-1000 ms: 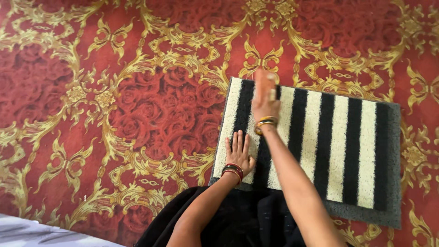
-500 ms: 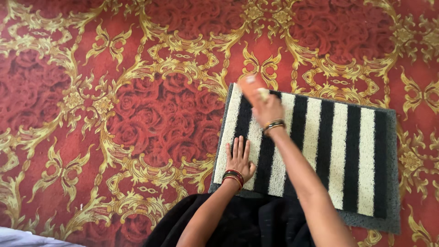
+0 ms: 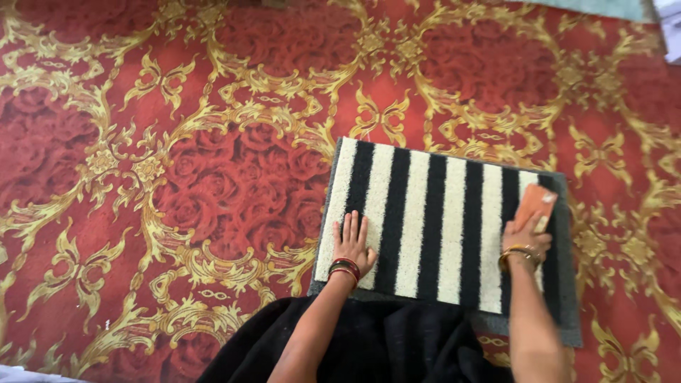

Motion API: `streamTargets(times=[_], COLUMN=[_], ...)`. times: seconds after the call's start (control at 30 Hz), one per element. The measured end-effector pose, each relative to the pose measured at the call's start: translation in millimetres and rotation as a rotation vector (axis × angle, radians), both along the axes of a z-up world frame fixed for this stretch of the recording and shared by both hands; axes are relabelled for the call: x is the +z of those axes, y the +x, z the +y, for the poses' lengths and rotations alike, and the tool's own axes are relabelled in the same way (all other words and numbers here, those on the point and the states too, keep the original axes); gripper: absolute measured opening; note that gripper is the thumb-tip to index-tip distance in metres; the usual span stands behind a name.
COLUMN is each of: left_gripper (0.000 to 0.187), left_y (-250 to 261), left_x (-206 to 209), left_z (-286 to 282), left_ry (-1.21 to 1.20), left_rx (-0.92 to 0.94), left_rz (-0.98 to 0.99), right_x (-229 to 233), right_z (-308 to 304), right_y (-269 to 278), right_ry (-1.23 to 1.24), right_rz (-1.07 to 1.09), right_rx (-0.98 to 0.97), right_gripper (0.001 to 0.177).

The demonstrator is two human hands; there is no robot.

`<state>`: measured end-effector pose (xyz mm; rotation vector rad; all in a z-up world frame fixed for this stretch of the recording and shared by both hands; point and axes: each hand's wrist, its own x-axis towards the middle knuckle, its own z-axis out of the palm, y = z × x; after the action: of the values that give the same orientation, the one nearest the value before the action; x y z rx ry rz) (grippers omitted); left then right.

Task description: The person wipes and brushes two floor mats one at a time using a small orange brush, flipping one mat over to reveal a chalk drawing of feet on its underside.

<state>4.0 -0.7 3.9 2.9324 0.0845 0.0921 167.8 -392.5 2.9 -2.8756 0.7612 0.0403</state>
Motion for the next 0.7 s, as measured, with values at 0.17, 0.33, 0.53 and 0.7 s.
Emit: streamTargets(times=[0.17, 0.33, 0.53, 0.7], left_gripper=[0.089, 0.086, 0.081, 0.089], left_y=[3.1, 0.4, -12.4, -16.3], left_x=[-3.6, -5.2, -20.9, -24.3], left_z=[-2.0, -3.9, -4.4, -9.1], left_ry=[0.052, 0.142, 0.140, 0.135], left_rx=[0.009, 0.005, -0.043, -0.080], left_rz=[0.049, 0.079, 0.147, 0.224], right_x=[0.5, 3.4, 11.1, 9.8], right_z=[14.1, 31.4, 41.1, 49.9], right_y=[-57.8, -103.1, -134.9, -142.3], right_ry=[-0.056, 0.077, 0.097, 0.153], right_rz=[-0.057, 0.008, 0.048, 0.077], right_rx=[0.074, 0.052, 0.075, 0.038], right_gripper=[0.095, 0.093, 0.095, 0.098])
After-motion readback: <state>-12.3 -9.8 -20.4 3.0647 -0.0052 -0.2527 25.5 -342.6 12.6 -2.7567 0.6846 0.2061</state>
